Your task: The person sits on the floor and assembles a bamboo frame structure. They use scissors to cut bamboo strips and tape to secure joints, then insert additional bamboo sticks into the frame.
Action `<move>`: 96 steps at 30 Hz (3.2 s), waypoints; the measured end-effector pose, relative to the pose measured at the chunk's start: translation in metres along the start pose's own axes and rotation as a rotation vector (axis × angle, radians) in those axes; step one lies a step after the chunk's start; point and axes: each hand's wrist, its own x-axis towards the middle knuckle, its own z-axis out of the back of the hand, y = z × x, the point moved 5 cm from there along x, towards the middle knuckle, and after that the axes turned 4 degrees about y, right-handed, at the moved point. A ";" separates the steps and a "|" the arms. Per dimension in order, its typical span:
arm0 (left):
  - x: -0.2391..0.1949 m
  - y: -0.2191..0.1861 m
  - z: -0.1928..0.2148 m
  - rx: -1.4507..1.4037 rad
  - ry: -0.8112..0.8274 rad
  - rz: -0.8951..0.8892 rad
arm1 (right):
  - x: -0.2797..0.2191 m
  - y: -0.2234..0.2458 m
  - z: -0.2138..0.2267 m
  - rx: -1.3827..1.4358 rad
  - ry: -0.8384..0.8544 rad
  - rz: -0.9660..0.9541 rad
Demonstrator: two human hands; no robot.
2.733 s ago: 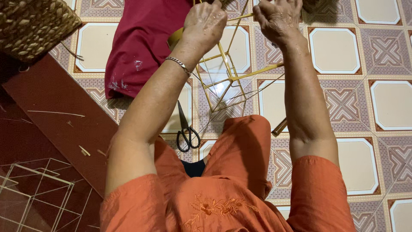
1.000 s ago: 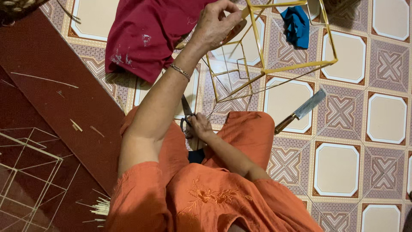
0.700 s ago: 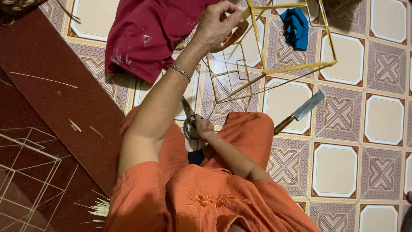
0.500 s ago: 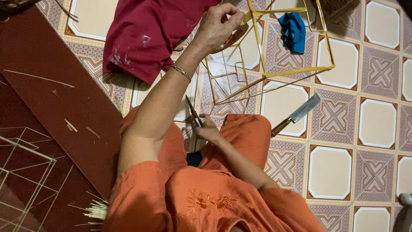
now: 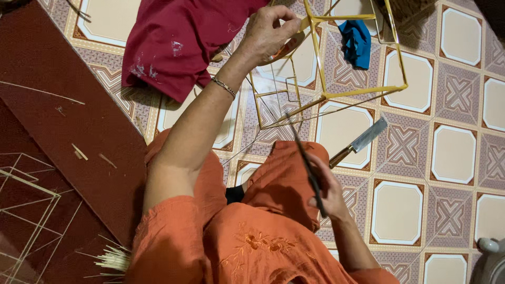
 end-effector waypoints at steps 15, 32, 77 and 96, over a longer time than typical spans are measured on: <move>-0.003 0.004 -0.007 -0.074 0.002 0.022 | 0.051 -0.029 0.079 -0.255 -0.322 -0.175; -0.003 0.003 -0.015 -0.050 -0.056 -0.002 | 0.164 0.048 0.067 -0.577 -0.314 0.181; -0.011 0.007 -0.016 -0.426 -0.053 0.062 | 0.193 0.013 0.094 -0.179 -0.131 0.090; -0.011 0.003 -0.013 -0.409 -0.065 0.031 | 0.197 0.002 0.096 -0.146 -0.086 0.203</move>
